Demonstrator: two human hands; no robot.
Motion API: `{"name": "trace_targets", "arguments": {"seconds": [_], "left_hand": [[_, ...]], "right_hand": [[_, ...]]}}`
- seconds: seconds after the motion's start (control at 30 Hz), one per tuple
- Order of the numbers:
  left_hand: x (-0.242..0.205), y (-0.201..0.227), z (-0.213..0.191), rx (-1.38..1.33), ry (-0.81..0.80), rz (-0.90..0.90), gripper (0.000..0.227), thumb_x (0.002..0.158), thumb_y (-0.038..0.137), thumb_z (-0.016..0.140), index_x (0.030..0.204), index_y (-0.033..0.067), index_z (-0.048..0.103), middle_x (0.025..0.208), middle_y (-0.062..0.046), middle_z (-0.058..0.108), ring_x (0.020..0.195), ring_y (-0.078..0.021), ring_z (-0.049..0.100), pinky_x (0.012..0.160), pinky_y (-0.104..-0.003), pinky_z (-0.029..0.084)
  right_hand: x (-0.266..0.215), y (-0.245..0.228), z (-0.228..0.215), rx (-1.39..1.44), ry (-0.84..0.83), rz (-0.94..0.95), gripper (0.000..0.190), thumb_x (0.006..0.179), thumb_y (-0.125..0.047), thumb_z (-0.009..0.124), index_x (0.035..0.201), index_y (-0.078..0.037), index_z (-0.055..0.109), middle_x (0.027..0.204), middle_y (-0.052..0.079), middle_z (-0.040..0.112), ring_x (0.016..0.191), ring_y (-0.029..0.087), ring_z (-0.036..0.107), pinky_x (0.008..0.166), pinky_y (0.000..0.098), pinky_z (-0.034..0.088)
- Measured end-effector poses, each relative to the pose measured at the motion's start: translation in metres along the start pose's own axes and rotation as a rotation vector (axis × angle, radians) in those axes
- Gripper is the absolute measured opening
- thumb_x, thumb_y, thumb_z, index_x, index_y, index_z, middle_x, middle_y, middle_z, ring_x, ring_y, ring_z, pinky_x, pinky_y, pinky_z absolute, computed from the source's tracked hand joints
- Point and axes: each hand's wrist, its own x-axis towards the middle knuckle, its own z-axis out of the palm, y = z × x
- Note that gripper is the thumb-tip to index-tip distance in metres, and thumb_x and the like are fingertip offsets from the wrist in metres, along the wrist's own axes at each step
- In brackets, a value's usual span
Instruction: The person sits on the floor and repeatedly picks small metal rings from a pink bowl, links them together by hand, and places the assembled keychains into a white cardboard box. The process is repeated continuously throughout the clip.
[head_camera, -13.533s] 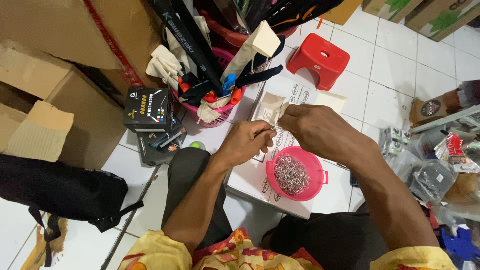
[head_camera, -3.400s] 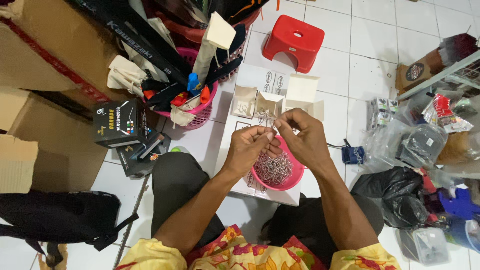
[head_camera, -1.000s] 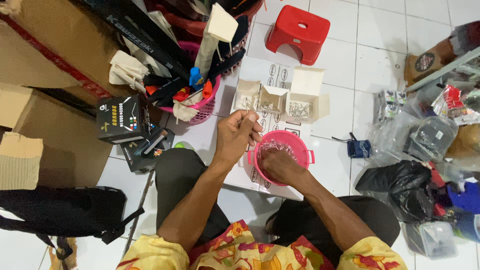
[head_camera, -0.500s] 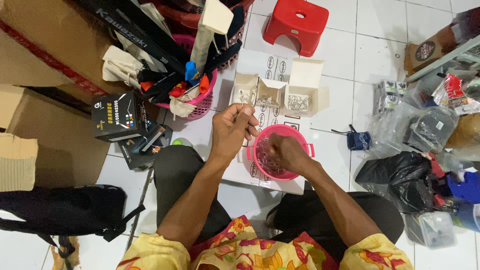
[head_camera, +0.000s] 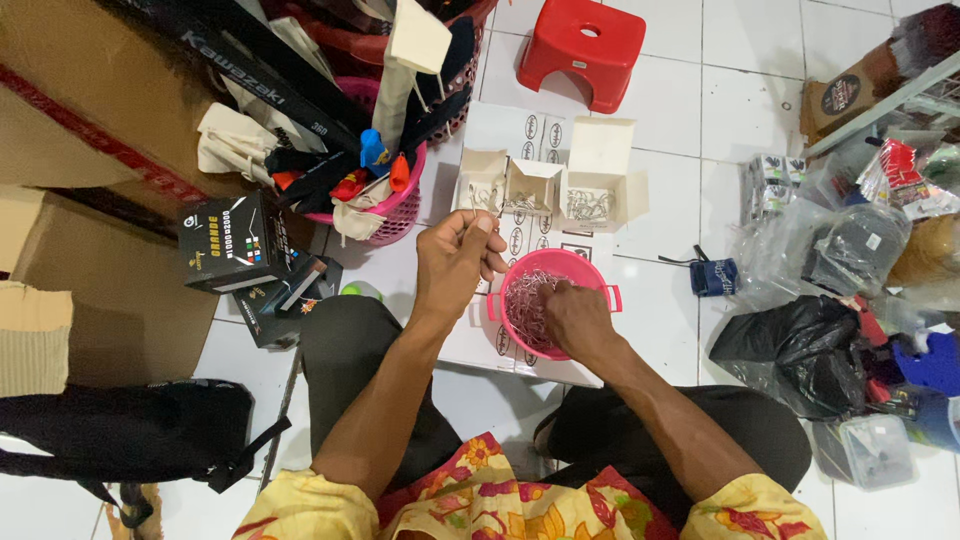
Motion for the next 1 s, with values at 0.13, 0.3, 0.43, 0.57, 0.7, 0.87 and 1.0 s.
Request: {"name": "trace_targets", "arguments": {"seconds": [0.13,0.3,0.43,0.57,0.7,0.87,1.0], "left_hand": [[0.0,0.003,0.001,-0.025,-0.003,-0.003,0.017,0.102,0.009,0.054,0.098,-0.0012,0.067,0.071,-0.015,0.07,0.051,-0.0166,0.069,0.04,-0.019,0.053],[-0.004,0.01,0.001,-0.023,0.01,0.008,0.017,0.101,0.008,0.055,0.098,-0.0025,0.067,0.07,-0.016,0.07,0.05,-0.0176,0.07,0.039,-0.02,0.053],[-0.004,0.002,0.003,-0.022,-0.003,-0.01,0.017,0.102,0.009,0.055,0.098,-0.0018,0.067,0.071,-0.016,0.07,0.051,-0.0168,0.069,0.039,-0.02,0.053],[-0.006,0.004,0.002,-0.026,-0.019,-0.007,0.017,0.102,0.01,0.055,0.098,-0.0014,0.067,0.072,-0.017,0.07,0.052,-0.0178,0.071,0.039,-0.019,0.053],[-0.007,-0.002,0.006,-0.039,-0.053,-0.042,0.016,0.101,0.01,0.056,0.097,-0.0018,0.067,0.074,-0.019,0.072,0.054,-0.0201,0.073,0.039,-0.02,0.054],[-0.013,-0.016,0.016,-0.015,-0.126,-0.123,0.018,0.102,0.012,0.055,0.099,-0.0021,0.066,0.079,-0.021,0.074,0.063,-0.0216,0.076,0.046,-0.021,0.059],[-0.019,-0.014,0.024,-0.029,-0.197,-0.164,0.017,0.103,0.012,0.058,0.102,-0.0032,0.067,0.087,-0.025,0.076,0.073,-0.0256,0.079,0.056,-0.026,0.065]], "right_hand": [[-0.007,0.0,0.016,0.071,0.088,0.054,0.018,0.087,-0.016,0.058,0.103,-0.012,0.066,0.087,0.011,0.069,0.073,0.036,0.075,0.061,0.0489,0.06],[-0.009,0.017,0.042,0.626,0.165,0.22,0.016,0.091,-0.019,0.07,0.105,-0.019,0.076,0.101,0.013,0.069,0.097,0.043,0.069,0.083,0.0534,0.058],[-0.022,0.012,-0.001,0.834,0.135,0.272,0.015,0.091,-0.022,0.073,0.105,-0.02,0.078,0.096,0.011,0.076,0.094,0.038,0.073,0.079,0.0494,0.058],[-0.02,0.014,-0.034,1.212,0.155,0.263,0.005,0.091,-0.007,0.073,0.096,-0.006,0.074,0.073,0.011,0.074,0.072,0.018,0.069,0.068,0.0323,0.056],[-0.027,0.015,-0.071,1.504,0.072,0.304,0.009,0.089,0.003,0.069,0.097,0.005,0.069,0.074,0.013,0.064,0.072,0.02,0.069,0.07,0.0347,0.063],[-0.029,0.023,-0.075,1.441,-0.03,0.254,0.008,0.086,0.004,0.068,0.092,0.005,0.072,0.069,0.011,0.059,0.066,0.02,0.068,0.064,0.0342,0.061],[-0.034,0.015,-0.109,1.534,0.074,0.204,0.01,0.087,-0.004,0.078,0.089,0.004,0.072,0.071,0.014,0.067,0.07,0.016,0.068,0.066,0.0304,0.061]]}}
